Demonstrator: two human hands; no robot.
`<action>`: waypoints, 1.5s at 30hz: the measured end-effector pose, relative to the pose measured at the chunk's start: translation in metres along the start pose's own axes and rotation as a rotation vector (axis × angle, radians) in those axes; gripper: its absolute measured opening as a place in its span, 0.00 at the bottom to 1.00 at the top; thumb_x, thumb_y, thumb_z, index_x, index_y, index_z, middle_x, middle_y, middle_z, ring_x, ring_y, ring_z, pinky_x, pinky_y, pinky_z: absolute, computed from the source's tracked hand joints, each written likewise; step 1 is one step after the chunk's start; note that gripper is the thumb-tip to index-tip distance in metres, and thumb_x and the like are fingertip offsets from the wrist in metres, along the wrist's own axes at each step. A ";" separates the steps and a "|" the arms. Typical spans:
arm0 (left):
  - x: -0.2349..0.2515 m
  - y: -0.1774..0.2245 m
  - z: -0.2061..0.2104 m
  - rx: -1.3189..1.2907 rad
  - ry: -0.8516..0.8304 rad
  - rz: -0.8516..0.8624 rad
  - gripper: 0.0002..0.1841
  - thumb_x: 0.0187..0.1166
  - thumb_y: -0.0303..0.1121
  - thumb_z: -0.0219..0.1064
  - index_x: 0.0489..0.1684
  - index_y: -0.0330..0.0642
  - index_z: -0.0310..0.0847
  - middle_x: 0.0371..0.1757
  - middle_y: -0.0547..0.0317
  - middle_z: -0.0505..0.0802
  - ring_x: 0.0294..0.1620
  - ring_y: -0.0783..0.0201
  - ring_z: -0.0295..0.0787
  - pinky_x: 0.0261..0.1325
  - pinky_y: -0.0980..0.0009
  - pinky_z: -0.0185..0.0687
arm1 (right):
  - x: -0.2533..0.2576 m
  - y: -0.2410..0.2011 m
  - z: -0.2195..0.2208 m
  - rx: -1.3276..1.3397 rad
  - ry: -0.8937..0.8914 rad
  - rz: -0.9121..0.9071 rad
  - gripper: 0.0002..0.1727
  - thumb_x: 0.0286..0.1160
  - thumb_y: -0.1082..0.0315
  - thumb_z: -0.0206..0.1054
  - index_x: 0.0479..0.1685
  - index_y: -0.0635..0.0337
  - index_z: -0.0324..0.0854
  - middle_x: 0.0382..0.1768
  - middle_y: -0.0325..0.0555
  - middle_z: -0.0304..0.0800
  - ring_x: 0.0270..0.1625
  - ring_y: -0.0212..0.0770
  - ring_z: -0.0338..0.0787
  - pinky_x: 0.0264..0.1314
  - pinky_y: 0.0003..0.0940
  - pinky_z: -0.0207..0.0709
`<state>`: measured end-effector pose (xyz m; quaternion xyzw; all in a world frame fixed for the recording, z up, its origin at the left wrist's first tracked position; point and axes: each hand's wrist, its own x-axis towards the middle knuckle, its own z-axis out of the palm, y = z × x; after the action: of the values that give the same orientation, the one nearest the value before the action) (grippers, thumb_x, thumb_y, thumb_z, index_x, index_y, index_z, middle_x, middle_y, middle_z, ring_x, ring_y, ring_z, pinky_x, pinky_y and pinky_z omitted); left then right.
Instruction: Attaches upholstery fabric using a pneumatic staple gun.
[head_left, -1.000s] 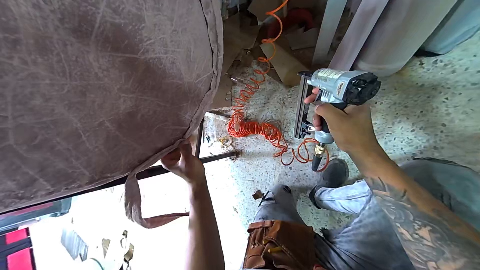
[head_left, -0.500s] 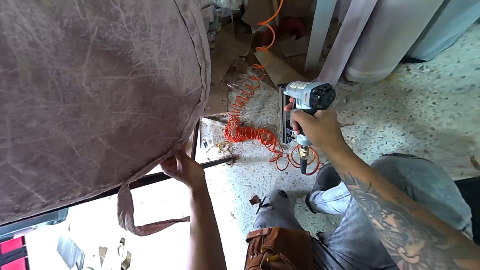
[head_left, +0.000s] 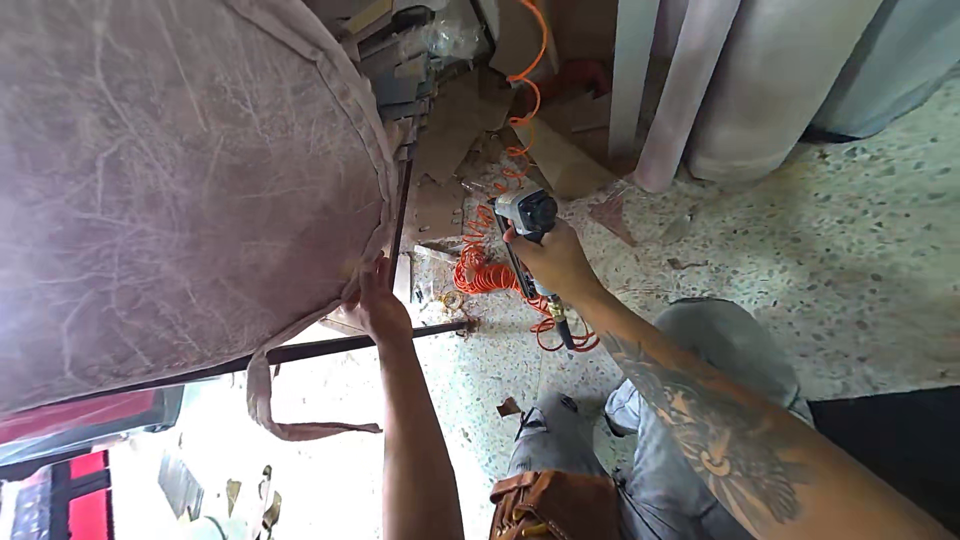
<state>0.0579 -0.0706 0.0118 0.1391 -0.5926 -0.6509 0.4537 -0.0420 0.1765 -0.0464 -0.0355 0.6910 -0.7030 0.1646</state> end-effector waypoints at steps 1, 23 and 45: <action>0.001 -0.003 0.003 0.006 0.012 0.009 0.20 0.81 0.25 0.68 0.69 0.28 0.71 0.59 0.35 0.90 0.61 0.42 0.91 0.68 0.44 0.86 | 0.000 -0.001 -0.002 -0.020 0.005 -0.001 0.12 0.74 0.55 0.71 0.47 0.50 0.87 0.28 0.41 0.90 0.23 0.40 0.88 0.26 0.46 0.85; 0.035 0.233 -0.114 0.827 -0.188 -0.573 0.17 0.88 0.37 0.63 0.63 0.32 0.82 0.51 0.39 0.95 0.49 0.44 0.96 0.56 0.46 0.92 | -0.148 -0.027 -0.019 -0.291 0.058 0.565 0.23 0.79 0.47 0.67 0.53 0.60 0.84 0.34 0.58 0.89 0.38 0.59 0.91 0.42 0.68 0.82; 0.065 0.302 -0.136 0.576 -0.181 -0.269 0.04 0.78 0.23 0.67 0.45 0.34 0.84 0.32 0.55 0.91 0.30 0.61 0.88 0.38 0.65 0.89 | -0.295 -0.114 0.182 0.228 0.376 0.581 0.19 0.76 0.66 0.66 0.65 0.51 0.85 0.35 0.49 0.93 0.20 0.43 0.84 0.23 0.40 0.82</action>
<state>0.2488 -0.1727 0.2707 0.2803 -0.7666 -0.5203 0.2510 0.2663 0.0839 0.1261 0.3108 0.6076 -0.6936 0.2304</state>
